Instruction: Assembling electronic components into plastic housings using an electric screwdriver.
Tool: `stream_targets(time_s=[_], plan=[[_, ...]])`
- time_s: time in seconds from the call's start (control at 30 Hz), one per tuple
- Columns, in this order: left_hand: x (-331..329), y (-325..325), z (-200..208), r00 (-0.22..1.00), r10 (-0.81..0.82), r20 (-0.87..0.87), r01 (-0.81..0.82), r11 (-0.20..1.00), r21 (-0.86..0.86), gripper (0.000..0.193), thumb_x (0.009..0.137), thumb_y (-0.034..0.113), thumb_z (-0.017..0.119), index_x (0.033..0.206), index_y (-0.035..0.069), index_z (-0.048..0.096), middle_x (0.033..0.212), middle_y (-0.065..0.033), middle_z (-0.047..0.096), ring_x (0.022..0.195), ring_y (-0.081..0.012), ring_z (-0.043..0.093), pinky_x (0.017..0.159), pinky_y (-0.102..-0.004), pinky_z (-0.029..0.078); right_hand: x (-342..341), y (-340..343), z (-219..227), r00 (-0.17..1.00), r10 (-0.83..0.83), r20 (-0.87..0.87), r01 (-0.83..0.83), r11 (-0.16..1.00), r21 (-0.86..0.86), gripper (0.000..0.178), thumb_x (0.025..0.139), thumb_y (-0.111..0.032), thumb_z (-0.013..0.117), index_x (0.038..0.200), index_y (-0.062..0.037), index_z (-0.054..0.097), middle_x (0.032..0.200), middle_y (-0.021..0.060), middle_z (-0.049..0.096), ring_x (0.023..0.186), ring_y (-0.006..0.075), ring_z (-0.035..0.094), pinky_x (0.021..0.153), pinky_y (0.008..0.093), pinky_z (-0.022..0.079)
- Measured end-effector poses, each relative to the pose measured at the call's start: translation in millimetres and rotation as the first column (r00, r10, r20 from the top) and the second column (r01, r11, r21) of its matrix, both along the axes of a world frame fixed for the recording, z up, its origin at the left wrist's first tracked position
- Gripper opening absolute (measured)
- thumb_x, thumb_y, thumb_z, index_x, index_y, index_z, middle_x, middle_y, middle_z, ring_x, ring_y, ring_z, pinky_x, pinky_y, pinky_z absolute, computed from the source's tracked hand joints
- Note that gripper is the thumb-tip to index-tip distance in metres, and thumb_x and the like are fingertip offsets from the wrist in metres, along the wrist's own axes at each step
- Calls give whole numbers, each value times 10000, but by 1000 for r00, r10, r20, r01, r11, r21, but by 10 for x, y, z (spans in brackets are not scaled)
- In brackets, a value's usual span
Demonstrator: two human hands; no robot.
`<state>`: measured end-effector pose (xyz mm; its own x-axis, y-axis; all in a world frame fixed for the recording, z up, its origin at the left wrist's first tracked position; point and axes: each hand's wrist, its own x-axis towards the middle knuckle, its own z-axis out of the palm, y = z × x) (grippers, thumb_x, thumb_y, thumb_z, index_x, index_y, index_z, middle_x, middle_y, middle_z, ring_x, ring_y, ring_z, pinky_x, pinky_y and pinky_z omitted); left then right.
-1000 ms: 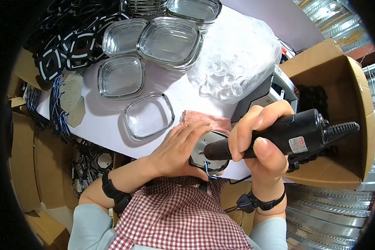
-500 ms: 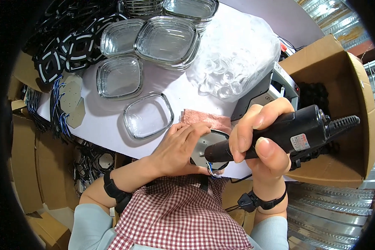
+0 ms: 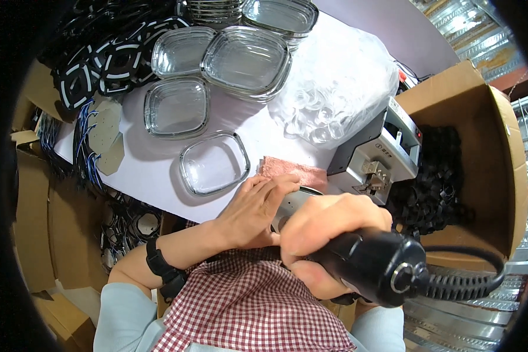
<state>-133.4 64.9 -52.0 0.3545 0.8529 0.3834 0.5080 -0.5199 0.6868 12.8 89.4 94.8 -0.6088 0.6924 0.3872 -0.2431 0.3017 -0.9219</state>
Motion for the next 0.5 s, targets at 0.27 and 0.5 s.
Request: stream_targets(time_s=[0.27, 0.5], plan=[[0, -42, 17, 1000, 6, 25, -7, 1000, 26, 1018, 596, 436, 890, 1374, 61, 350, 1408, -121, 444, 1280, -295, 455, 1046, -476, 328, 58, 28, -53, 994, 67, -84, -63, 997, 55, 276, 695, 21, 769, 893, -29, 583, 693, 113, 649, 602, 228, 647, 589, 334, 539], [-5, -24, 5, 1000, -14, -4, 14, 1000, 28, 1039, 617, 521, 857, 1391, 53, 346, 1418, -126, 427, 1282, -303, 448, 1050, -481, 326, 187, -7, 56, 958, -98, -268, 83, 994, -66, 350, 837, -215, 779, 975, -78, 488, 715, 120, 610, 505, 178, 547, 492, 307, 488]])
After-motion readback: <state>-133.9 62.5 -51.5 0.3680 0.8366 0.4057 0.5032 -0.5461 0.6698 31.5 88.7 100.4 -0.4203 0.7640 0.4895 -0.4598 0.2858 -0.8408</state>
